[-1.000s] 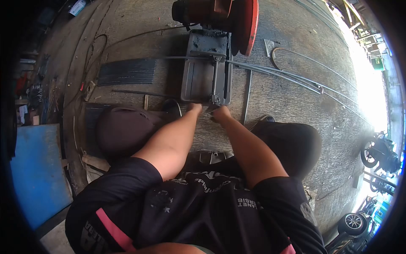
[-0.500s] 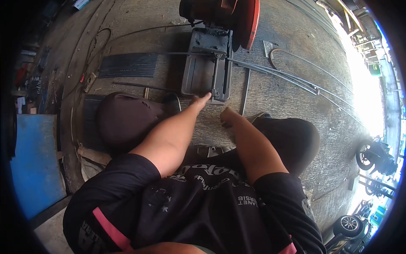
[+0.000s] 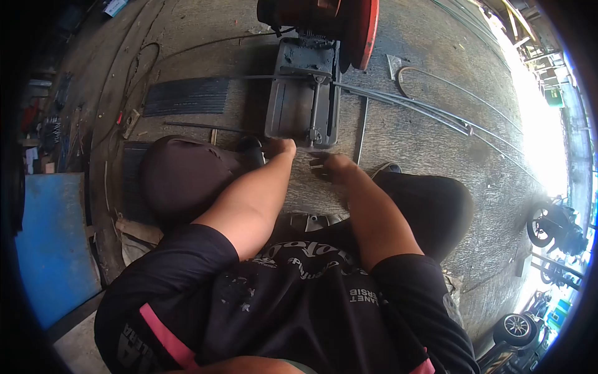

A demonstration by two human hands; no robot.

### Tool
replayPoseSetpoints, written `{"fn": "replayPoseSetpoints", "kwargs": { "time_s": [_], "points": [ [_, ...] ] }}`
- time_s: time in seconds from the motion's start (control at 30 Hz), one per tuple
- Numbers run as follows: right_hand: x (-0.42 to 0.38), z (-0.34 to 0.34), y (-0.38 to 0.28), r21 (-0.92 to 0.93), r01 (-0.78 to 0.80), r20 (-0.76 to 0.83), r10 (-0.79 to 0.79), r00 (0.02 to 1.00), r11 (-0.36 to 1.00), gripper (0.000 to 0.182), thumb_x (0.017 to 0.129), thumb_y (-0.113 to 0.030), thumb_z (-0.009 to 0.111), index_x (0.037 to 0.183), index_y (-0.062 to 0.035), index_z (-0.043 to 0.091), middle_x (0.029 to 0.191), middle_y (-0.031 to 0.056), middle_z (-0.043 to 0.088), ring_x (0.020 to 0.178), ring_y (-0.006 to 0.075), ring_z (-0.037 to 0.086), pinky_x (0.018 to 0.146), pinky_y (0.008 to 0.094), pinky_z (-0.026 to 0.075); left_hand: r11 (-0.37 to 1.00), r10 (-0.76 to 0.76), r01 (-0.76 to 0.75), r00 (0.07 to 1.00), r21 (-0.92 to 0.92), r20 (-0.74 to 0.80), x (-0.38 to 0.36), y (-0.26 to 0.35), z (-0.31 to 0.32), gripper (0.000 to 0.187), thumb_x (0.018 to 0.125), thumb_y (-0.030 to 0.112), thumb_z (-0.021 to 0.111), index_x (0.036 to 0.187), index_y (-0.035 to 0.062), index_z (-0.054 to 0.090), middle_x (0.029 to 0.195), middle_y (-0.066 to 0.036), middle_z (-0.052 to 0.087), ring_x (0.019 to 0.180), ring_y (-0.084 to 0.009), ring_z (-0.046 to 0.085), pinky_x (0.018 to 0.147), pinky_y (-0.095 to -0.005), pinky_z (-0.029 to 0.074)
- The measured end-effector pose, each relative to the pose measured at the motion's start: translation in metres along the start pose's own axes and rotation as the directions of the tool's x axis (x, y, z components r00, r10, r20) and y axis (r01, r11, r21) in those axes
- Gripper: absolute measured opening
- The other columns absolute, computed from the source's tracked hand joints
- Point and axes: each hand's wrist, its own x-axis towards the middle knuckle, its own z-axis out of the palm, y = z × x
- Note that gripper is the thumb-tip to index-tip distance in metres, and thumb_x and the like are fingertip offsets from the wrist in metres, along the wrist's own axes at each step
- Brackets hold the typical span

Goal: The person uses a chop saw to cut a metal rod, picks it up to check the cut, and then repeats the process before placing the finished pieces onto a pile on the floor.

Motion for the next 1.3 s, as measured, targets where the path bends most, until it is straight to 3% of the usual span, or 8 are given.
{"fn": "replayPoseSetpoints", "kwargs": {
  "time_s": [0.17,0.23,0.53,0.73,0.8,0.87,1.07,1.3],
  "points": [
    [-0.031,0.012,-0.024,-0.631,0.018,0.147,0.097,0.984,0.776,0.033,0.087,-0.003,0.057,0.12,-0.0061,0.061,0.106,0.0096,0.066,0.09,0.0213,0.065,0.075,0.0349,0.053,0.988,-0.082,0.077,0.996,-0.137,-0.032,0.011,-0.003,0.008,0.05,0.081,0.025,0.063,0.122,-0.0007,0.051,0.128,-0.026,0.041,0.115,-0.0386,0.049,0.097,-0.0447,0.045],
    [-0.028,0.005,-0.021,-0.775,-0.415,-0.385,0.165,0.908,0.477,0.03,0.091,-0.007,0.054,0.12,-0.009,0.061,0.105,0.0093,0.066,0.078,0.0225,0.067,0.067,0.0377,0.055,0.983,-0.102,0.094,0.994,-0.16,-0.041,0.017,0.0,0.016,0.052,0.081,0.028,0.063,0.123,-0.0005,0.051,0.128,-0.027,0.042,0.116,-0.0386,0.049,0.097,-0.0454,0.045],
    [0.007,-0.006,-0.008,-0.296,-0.205,-0.459,0.05,0.887,0.933,0.069,0.091,-0.003,0.052,0.149,-0.0266,0.022,0.107,0.0174,0.064,0.08,0.0316,0.067,0.069,0.0464,0.055,0.984,0.162,-0.14,0.962,-0.111,0.22,0.03,-0.01,0.041,0.075,0.077,0.053,0.064,0.133,0.0053,0.047,0.143,-0.029,0.033,0.13,-0.0455,0.036,0.108,-0.0515,0.032],
    [-0.001,0.011,-0.01,-0.237,-0.218,-0.448,0.092,0.889,0.947,0.034,0.095,-0.012,0.045,0.129,-0.0101,0.043,0.109,0.013,0.064,0.081,0.0293,0.067,0.066,0.0455,0.057,0.904,0.319,-0.399,0.869,0.154,0.378,-0.007,-0.011,0.018,0.096,0.077,0.065,0.061,0.15,0.0168,0.021,0.149,-0.03,0.023,0.14,-0.0488,0.016,0.114,-0.0535,0.021],
    [0.005,0.002,-0.008,-0.27,-0.25,-0.497,0.088,0.863,0.93,0.031,0.095,-0.012,0.045,0.126,-0.0088,0.046,0.109,0.0139,0.064,0.082,0.0296,0.067,0.065,0.0458,0.057,0.837,0.013,-0.118,0.98,-0.534,-0.196,0.026,-0.028,0.056,0.075,0.089,0.052,0.053,0.148,0.0155,0.026,0.149,-0.028,0.021,0.137,-0.0481,0.023,0.112,-0.054,0.024],
    [0.011,-0.007,-0.008,-0.315,-0.285,-0.548,0.071,0.833,0.905,0.028,0.096,-0.013,0.045,0.122,-0.0074,0.049,0.11,0.0149,0.064,0.083,0.0299,0.067,0.064,0.046,0.057,0.811,-0.241,0.172,0.969,-0.559,-0.051,0.001,-0.011,-0.011,0.052,0.097,0.035,0.043,0.143,0.0123,0.034,0.144,-0.026,0.027,0.13,-0.0451,0.034,0.107,-0.0527,0.032],
    [0.02,0.0,-0.004,-0.373,-0.398,-0.485,0.189,0.854,0.838,0.051,0.093,-0.006,0.046,0.141,-0.0202,0.038,0.126,0.0118,0.058,0.089,0.0284,0.066,0.07,0.0428,0.056,0.998,0.056,-0.054,0.997,0.044,-0.049,-0.001,-0.004,-0.002,0.048,0.089,0.029,0.055,0.132,0.0097,0.043,0.129,-0.021,0.038,0.118,-0.0392,0.046,0.098,-0.0477,0.042],
    [-0.014,0.025,-0.027,-0.273,-0.154,0.375,0.252,0.892,0.95,0.046,0.086,-0.001,0.051,0.132,-0.008,0.051,0.126,0.009,0.059,0.109,0.0255,0.058,0.094,0.0408,0.047,0.983,-0.083,0.073,0.995,-0.169,-0.053,0.009,-0.004,0.001,0.059,0.083,0.03,0.063,0.134,0.0085,0.042,0.13,-0.023,0.038,0.119,-0.0383,0.046,0.094,-0.0492,0.045]
  ]
}}
